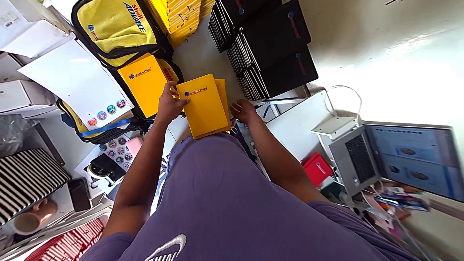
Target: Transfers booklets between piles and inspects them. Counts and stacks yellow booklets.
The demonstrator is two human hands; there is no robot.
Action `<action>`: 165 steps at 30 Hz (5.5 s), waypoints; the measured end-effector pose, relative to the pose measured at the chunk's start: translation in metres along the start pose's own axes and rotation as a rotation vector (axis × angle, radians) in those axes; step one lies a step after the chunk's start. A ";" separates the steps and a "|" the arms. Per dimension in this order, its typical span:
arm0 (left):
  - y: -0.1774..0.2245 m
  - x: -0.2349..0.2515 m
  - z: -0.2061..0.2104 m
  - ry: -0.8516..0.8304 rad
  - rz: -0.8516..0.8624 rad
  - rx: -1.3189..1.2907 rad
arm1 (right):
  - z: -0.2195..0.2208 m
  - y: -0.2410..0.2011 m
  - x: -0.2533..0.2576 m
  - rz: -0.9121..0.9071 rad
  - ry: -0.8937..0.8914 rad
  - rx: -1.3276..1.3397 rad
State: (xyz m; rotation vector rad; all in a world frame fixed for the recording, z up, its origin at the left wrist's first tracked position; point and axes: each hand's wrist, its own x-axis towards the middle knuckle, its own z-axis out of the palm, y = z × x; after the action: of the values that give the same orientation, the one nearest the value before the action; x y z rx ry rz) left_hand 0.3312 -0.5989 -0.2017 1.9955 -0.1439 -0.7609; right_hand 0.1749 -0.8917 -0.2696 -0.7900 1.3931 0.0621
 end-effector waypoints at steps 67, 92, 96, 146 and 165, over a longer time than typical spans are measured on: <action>-0.016 -0.036 -0.026 -0.147 0.204 0.172 | 0.089 0.003 -0.109 -1.197 0.003 -1.348; -0.003 -0.051 0.024 -0.150 0.091 0.137 | 0.088 -0.039 -0.107 -0.988 -0.197 -1.499; -0.009 -0.055 0.029 -0.129 0.115 0.139 | 0.089 -0.043 -0.106 -1.033 -0.251 -1.569; -0.053 0.005 -0.112 0.515 -0.039 -0.278 | 0.058 -0.033 -0.071 -1.197 -0.202 -1.216; 0.014 -0.019 -0.074 0.482 0.234 0.336 | 0.082 -0.041 -0.083 -1.153 -0.169 -1.465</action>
State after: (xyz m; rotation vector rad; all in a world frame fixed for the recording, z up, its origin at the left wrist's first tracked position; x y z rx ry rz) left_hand 0.3607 -0.5435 -0.1563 2.3694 -0.2258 -0.0964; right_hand 0.2457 -0.8457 -0.1794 -2.6051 0.3443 0.2471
